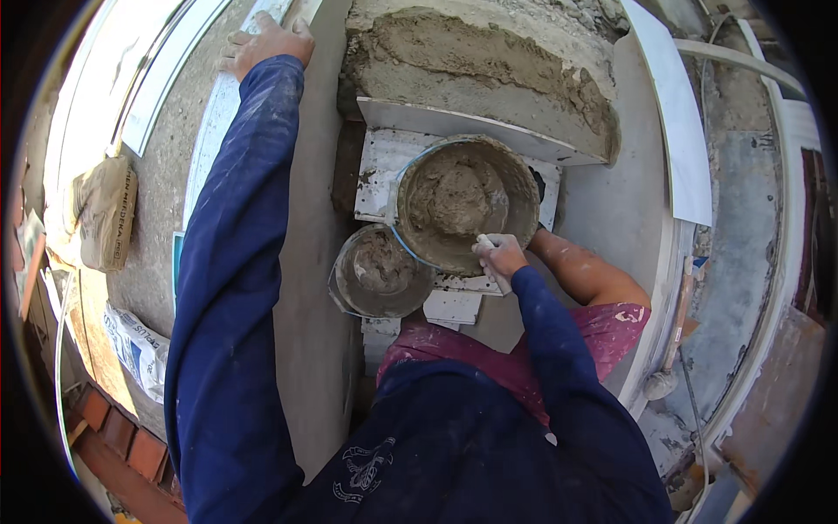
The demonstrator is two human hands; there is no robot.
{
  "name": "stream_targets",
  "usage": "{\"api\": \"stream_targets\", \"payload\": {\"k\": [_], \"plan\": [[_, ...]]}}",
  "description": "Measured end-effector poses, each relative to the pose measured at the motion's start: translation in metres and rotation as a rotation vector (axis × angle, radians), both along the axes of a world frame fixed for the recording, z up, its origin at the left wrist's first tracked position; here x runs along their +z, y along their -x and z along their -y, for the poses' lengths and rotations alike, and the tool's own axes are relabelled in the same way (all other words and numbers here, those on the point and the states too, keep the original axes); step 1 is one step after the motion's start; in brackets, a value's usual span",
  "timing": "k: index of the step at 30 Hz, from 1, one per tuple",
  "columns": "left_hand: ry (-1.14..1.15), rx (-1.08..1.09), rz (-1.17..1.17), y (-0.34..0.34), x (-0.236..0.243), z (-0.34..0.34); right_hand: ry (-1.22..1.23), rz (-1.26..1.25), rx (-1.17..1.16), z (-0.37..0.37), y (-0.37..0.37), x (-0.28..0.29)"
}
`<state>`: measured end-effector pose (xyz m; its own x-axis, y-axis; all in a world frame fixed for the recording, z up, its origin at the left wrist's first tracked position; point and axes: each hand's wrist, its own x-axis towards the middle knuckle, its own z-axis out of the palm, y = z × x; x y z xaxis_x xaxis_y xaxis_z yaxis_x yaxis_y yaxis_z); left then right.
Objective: Applying mortar and setting a tile on concrete stairs.
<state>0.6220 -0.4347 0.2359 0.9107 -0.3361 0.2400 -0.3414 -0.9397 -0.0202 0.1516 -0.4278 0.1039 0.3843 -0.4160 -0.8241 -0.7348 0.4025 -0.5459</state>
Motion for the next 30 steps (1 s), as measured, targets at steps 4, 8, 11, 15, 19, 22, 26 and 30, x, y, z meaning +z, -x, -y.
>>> {"api": "stream_targets", "payload": {"k": [4, 8, 11, 15, 19, 22, 26, 30], "plan": [[-0.029, 0.032, -0.074, 0.006, 0.006, 0.000, 0.039, 0.111, -0.107, -0.021, 0.018, 0.017], [-0.058, 0.052, -0.095, 0.007, 0.012, -0.005, -0.027, 0.175, -0.173, -0.023, 0.021, 0.053], [-0.024, 0.045, -0.079, 0.002, 0.006, -0.005, -0.099, 0.191, -0.258, -0.017, 0.022, 0.082], [-0.006, 0.048, -0.095, 0.008, 0.013, 0.004, -0.106, 0.297, -0.322, -0.011, 0.032, 0.100], [-0.007, 0.040, -0.127, 0.011, 0.016, 0.005, -0.154, 0.341, -0.383, 0.001, 0.030, 0.126], [-0.033, 0.054, -0.128, 0.013, 0.024, 0.002, -0.142, 0.372, -0.484, 0.025, 0.028, 0.147], [-0.037, 0.067, -0.149, 0.012, 0.019, -0.005, -0.012, 0.458, -0.653, 0.081, 0.009, 0.169], [-0.063, 0.078, -0.141, 0.018, 0.027, -0.002, 0.697, 0.118, -0.445, 0.171, -0.003, 0.113]]}}
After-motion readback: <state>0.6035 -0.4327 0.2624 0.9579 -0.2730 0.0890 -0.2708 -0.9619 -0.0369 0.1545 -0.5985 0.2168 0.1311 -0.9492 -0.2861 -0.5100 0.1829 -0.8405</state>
